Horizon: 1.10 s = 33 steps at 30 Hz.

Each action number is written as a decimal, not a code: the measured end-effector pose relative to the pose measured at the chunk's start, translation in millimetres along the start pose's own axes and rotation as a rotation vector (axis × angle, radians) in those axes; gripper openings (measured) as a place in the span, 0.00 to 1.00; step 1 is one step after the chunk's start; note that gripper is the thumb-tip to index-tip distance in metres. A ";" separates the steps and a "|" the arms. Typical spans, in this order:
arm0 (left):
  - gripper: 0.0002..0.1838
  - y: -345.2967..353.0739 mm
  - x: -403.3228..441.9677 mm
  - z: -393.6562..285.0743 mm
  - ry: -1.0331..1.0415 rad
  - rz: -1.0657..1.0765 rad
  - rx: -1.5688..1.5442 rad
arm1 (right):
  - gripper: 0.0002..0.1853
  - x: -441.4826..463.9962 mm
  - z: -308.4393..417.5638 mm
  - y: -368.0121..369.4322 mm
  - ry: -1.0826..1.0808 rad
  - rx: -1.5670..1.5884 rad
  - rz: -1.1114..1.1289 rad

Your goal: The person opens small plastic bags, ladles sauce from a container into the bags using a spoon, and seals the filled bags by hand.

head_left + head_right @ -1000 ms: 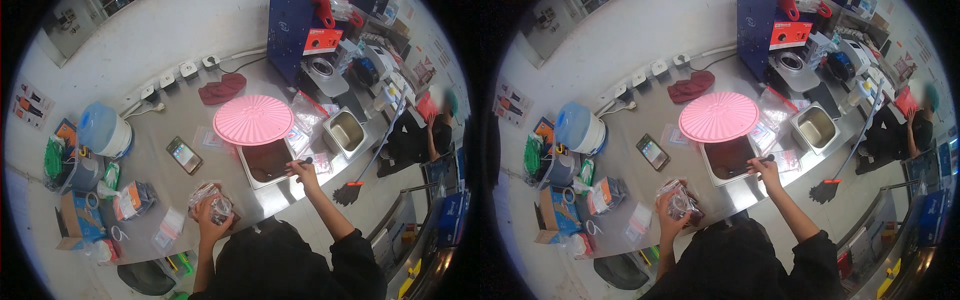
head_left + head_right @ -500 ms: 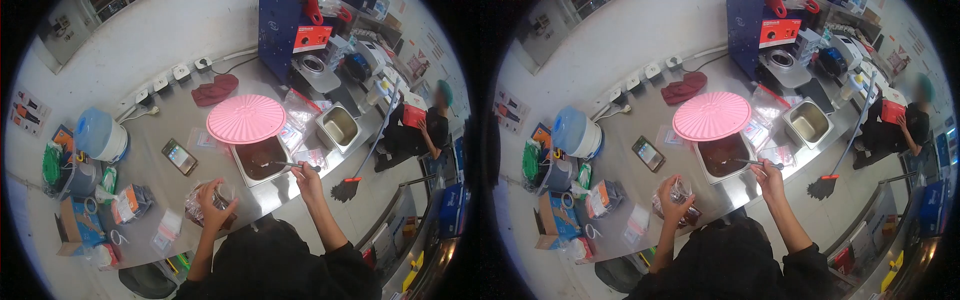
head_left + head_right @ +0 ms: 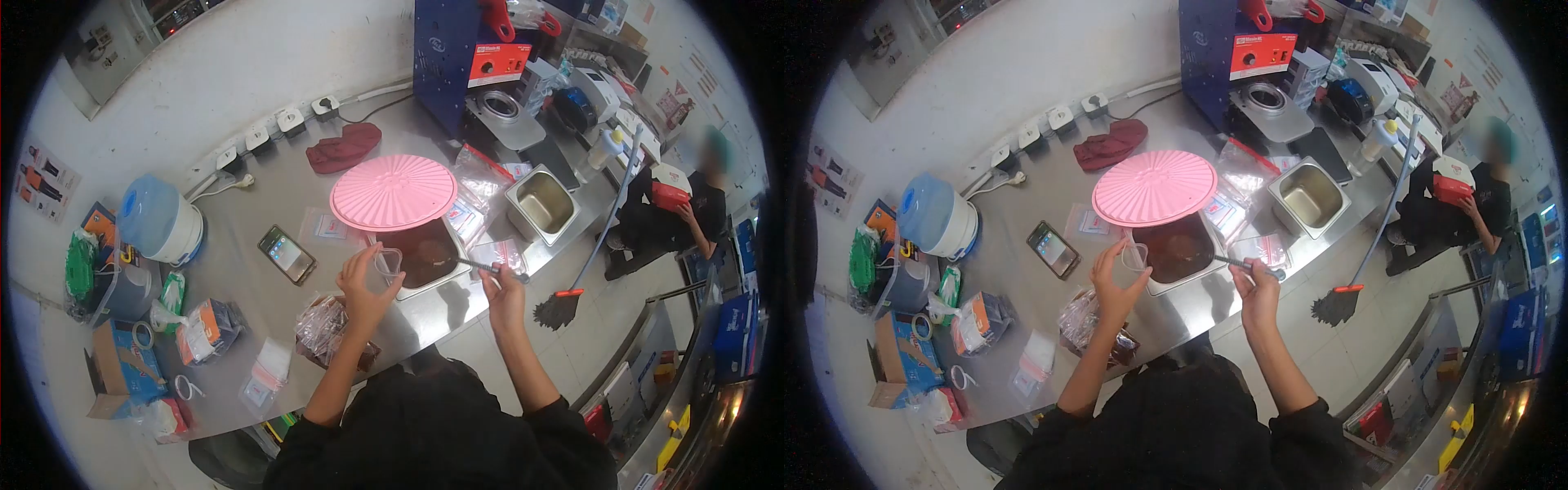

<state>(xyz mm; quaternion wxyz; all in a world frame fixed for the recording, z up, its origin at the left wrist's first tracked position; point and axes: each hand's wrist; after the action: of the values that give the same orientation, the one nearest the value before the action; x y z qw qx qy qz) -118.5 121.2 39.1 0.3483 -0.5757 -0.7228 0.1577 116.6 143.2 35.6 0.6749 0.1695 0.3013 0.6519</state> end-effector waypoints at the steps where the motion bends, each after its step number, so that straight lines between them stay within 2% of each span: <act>1: 0.32 2.8 2.8 0.1 -0.005 0.023 0.000 | 0.12 0.2 11.8 8.7 -0.005 -0.001 -0.002; 9: 0.32 21.3 22.6 -13.7 0.041 0.056 -0.036 | 0.12 -4.6 61.7 60.6 -0.097 -0.147 0.159; 21: 0.31 14.0 37.2 -39.4 0.082 0.029 -0.270 | 0.13 -21.8 83.8 80.3 -0.436 -0.409 0.352; 23: 0.31 11.9 39.8 -44.3 0.096 0.029 -0.315 | 0.13 -25.1 88.9 83.9 -0.569 -0.478 0.434; 24: 0.31 10.7 40.9 -46.9 0.113 0.018 -0.330 | 0.13 -24.6 89.4 83.5 -0.570 -0.480 0.434; 26: 0.31 7.8 42.5 -51.3 0.130 0.006 -0.346 | 0.15 -22.3 89.8 82.6 -0.837 -0.665 0.532; 27: 0.31 6.3 42.7 -53.2 0.137 -0.004 -0.350 | 0.15 -22.2 92.3 81.1 -0.837 -0.665 0.532; 30: 0.30 2.7 44.6 -57.4 0.140 -0.015 -0.358 | 0.05 -28.2 109.4 81.2 -1.008 -0.991 0.711; 31: 0.30 1.8 44.8 -57.6 0.137 -0.018 -0.360 | 0.05 -27.3 108.6 78.9 -1.007 -0.992 0.712; 33: 0.30 0.0 43.2 -53.6 0.067 0.031 -0.378 | 0.07 -22.7 103.7 73.2 -1.191 -1.194 0.901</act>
<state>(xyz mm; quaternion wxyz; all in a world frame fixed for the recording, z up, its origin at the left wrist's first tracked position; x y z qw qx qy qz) -85.9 152.7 90.9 0.2555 -0.6468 -0.7186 0.0055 125.5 144.7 164.3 0.3781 0.2012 -0.5673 0.7033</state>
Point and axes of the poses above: each hand's wrist, its own x-axis towards the middle knuckle, its own y-axis out of the palm, z = x × y, and after that the axes turned 15 degrees about z, right-handed
